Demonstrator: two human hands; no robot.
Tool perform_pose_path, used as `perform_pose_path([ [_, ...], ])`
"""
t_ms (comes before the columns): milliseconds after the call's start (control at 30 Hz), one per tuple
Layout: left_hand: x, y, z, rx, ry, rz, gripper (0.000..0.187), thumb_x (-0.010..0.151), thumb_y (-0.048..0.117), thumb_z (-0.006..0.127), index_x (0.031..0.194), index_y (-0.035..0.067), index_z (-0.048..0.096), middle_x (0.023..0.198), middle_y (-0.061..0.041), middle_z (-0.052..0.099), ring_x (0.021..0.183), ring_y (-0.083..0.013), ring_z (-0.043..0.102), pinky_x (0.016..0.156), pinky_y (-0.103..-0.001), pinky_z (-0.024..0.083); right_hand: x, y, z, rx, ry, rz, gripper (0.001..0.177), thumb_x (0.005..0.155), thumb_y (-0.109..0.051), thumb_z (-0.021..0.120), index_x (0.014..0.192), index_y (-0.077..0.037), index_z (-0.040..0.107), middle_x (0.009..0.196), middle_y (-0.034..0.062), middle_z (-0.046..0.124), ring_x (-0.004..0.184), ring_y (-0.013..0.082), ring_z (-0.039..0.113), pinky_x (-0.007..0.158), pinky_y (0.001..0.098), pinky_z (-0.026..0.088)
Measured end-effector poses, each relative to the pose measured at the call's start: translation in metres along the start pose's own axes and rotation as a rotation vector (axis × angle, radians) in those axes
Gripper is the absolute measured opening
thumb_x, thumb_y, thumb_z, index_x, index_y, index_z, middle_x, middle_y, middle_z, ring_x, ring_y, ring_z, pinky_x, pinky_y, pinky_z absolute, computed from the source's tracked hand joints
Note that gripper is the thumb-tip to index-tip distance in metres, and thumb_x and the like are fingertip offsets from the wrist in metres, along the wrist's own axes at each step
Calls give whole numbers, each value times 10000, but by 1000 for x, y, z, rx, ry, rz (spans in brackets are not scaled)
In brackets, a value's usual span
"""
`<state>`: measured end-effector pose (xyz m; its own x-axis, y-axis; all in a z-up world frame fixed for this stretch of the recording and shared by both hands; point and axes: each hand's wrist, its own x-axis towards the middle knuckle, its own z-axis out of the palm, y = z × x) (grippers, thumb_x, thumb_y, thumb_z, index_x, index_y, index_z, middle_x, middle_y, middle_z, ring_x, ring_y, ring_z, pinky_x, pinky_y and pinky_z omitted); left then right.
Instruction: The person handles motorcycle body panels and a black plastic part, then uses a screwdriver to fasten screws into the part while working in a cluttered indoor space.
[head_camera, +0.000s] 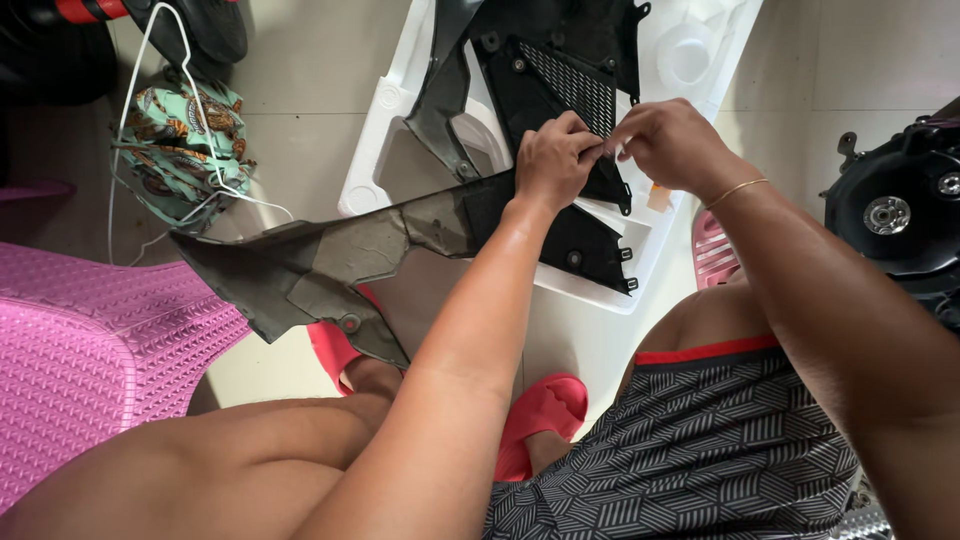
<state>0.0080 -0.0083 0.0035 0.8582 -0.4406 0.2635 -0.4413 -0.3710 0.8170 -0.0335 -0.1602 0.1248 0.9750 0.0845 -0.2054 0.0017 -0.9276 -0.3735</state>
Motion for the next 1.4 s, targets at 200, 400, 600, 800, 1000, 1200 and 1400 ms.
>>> perform_pose_path([
  [200, 0, 5, -1, -23, 10, -50, 89, 853, 262, 762, 872, 196, 818, 941, 51, 702, 898, -178, 687, 864, -384, 467, -4, -2, -6, 72, -32, 277, 162, 917, -141, 714, 1052, -62, 758, 949, 113, 777, 746, 238, 768, 759, 346, 604],
  [400, 0, 4, -4, -27, -10, -19, 108, 845, 263, 777, 897, 177, 816, 965, 42, 704, 875, -201, 681, 836, -381, 467, -1, 4, 3, -197, 179, -149, 328, 859, 31, 605, 991, -151, 844, 1007, 64, 788, 886, 291, 741, 847, 379, 571],
  [600, 1, 5, -4, -15, -39, -40, 113, 842, 285, 781, 903, 200, 823, 967, 58, 705, 858, -174, 687, 846, -366, 469, -1, 3, 6, 115, 344, -17, 367, 829, -19, 592, 1155, -91, 745, 1147, 128, 706, 881, 317, 715, 811, 369, 556],
  [800, 1, 10, -3, 5, -19, -74, 111, 823, 294, 790, 874, 200, 822, 966, 52, 703, 870, -180, 681, 852, -359, 472, 1, 11, 4, 1, 105, 156, 109, 929, -144, 747, 1021, -155, 805, 1065, 100, 757, 898, 264, 723, 845, 368, 570],
  [1000, 1, 9, -7, 4, -68, -88, 138, 838, 314, 789, 917, 202, 807, 995, 39, 689, 859, -205, 667, 851, -369, 471, 1, 9, 12, -1, 131, -96, 233, 840, -12, 684, 849, -182, 843, 1229, 74, 710, 938, 249, 711, 871, 361, 560],
  [1200, 0, 5, -5, 2, -26, -18, 126, 840, 274, 776, 934, 191, 787, 977, 31, 680, 874, -200, 677, 864, -385, 471, 2, -9, -3, 204, 92, 219, 393, 893, -171, 776, 1256, -97, 645, 1211, 123, 660, 880, 239, 708, 807, 379, 577],
  [1400, 0, 6, -6, 22, -95, -80, 136, 852, 296, 798, 927, 187, 768, 1019, 35, 695, 877, -191, 679, 899, -379, 478, 2, -7, -5, -31, -132, 275, 182, 942, -189, 672, 962, -55, 793, 783, 111, 756, 779, 254, 779, 812, 359, 603],
])
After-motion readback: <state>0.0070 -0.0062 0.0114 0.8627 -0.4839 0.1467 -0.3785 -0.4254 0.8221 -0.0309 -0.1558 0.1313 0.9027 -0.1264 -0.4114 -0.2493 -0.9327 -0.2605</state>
